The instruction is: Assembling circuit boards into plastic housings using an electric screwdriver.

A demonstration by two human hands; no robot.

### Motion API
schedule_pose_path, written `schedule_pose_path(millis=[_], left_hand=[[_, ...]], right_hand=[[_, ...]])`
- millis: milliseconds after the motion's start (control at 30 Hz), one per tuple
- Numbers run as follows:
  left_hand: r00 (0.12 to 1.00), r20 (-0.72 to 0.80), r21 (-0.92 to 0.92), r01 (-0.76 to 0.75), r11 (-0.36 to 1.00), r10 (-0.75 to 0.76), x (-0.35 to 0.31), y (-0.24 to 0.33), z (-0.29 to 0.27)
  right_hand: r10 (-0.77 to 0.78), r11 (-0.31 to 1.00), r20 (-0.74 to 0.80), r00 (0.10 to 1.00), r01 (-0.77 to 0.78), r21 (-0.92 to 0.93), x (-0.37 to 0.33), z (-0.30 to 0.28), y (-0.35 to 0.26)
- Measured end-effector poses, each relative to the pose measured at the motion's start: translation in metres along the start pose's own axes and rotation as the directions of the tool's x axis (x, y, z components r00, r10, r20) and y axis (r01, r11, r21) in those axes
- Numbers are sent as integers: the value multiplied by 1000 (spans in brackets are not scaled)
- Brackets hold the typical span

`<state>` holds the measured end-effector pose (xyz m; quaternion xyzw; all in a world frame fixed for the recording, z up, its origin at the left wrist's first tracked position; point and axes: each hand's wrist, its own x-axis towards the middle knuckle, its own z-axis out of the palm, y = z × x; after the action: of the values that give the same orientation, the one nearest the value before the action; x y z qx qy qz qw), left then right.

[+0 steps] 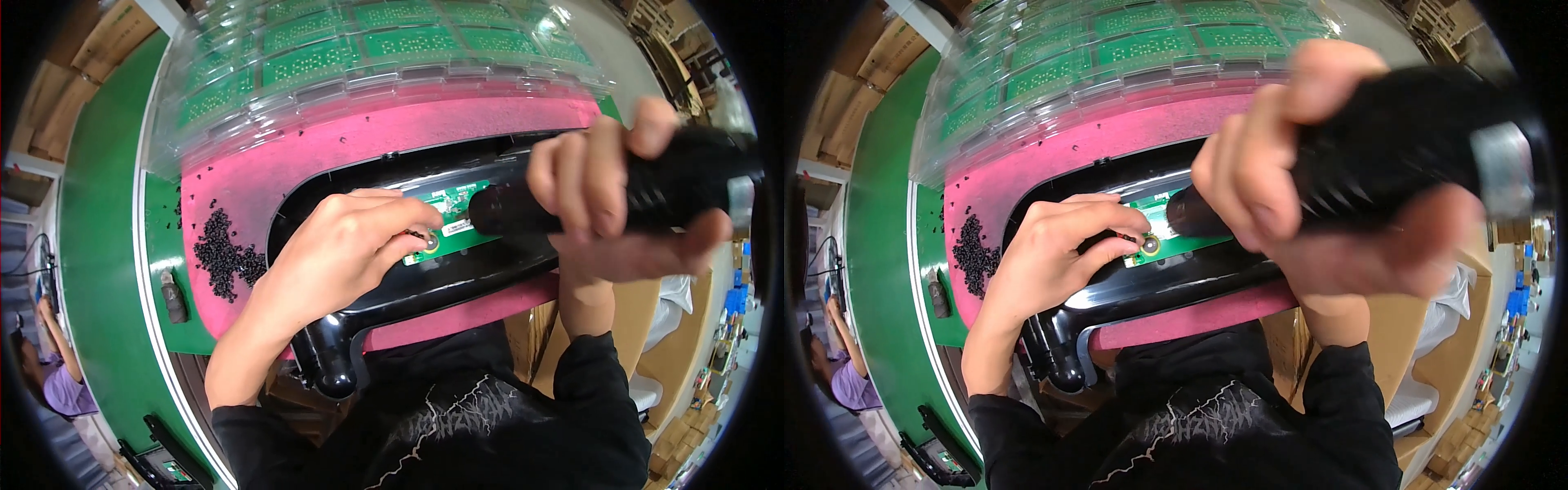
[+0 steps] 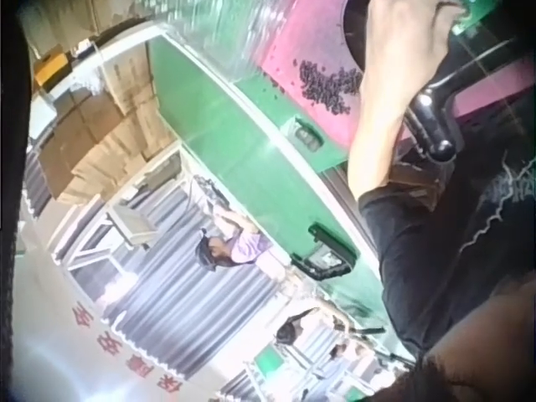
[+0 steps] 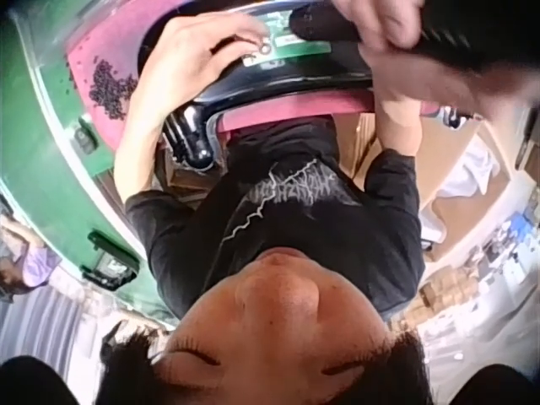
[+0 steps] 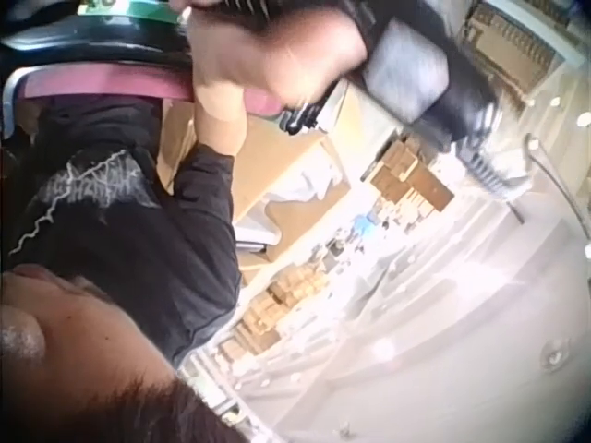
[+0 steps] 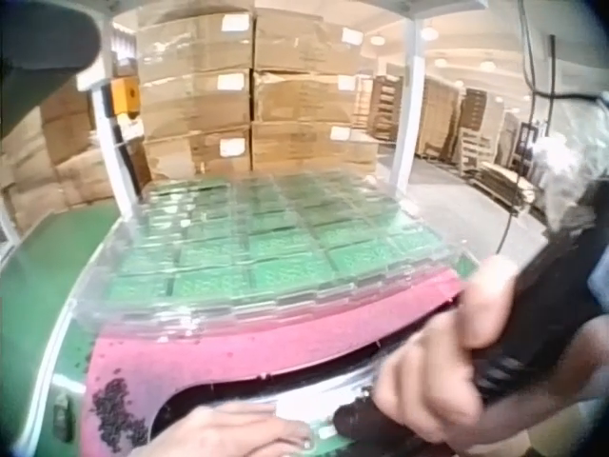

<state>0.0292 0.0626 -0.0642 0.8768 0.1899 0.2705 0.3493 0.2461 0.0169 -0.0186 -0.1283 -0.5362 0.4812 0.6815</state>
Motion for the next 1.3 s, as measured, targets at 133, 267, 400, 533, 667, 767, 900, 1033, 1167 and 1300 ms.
schedule_pose_path(millis=[133, 267, 400, 533, 667, 767, 900, 1033, 1167, 1300], left_hand=[[995, -67, -198, 63, 978, -78, 6, 6, 2], [993, -103, -220, 39, 975, -63, 6, 9, 0], [995, -96, -93, -47, 995, 38, 4, 3, -2], [992, -98, -177, 64, 982, -83, 5, 7, -1], [928, -357, 20, 123, 992, -108, 6, 3, -8], [907, -411, 93, 139, 986, -89, 2, 0, -9], [906, -403, 92, 179, 980, -127, 1, -2, -7], [906, -400, 104, 193, 976, -136, 0, -4, -5], [919, -377, 105, 165, 981, -114, -2, -2, -8], [918, -365, 32, 178, 984, -154, -4, -1, -6]], right_hand=[[-34, 999, 20, 999, 34, 14, -1, 11, -14], [-79, 992, 304, 949, 105, -72, 3, -10, -17], [22, 983, 325, 946, 38, -177, 8, -6, -9], [-126, 991, 331, 935, 131, 5, 5, 2, 2], [-79, 985, 194, 978, 107, -134, -1, 4, 14], [18, 984, -4, 1000, -18, -177, -8, 17, 19], [79, 968, -183, 980, -120, -222, -10, 29, 21], [88, 982, -93, 992, -102, -159, -6, 25, 30], [115, 963, -61, 992, -126, -238, 2, 26, 36], [198, 919, -16, 980, -191, -344, 12, 34, 42]])
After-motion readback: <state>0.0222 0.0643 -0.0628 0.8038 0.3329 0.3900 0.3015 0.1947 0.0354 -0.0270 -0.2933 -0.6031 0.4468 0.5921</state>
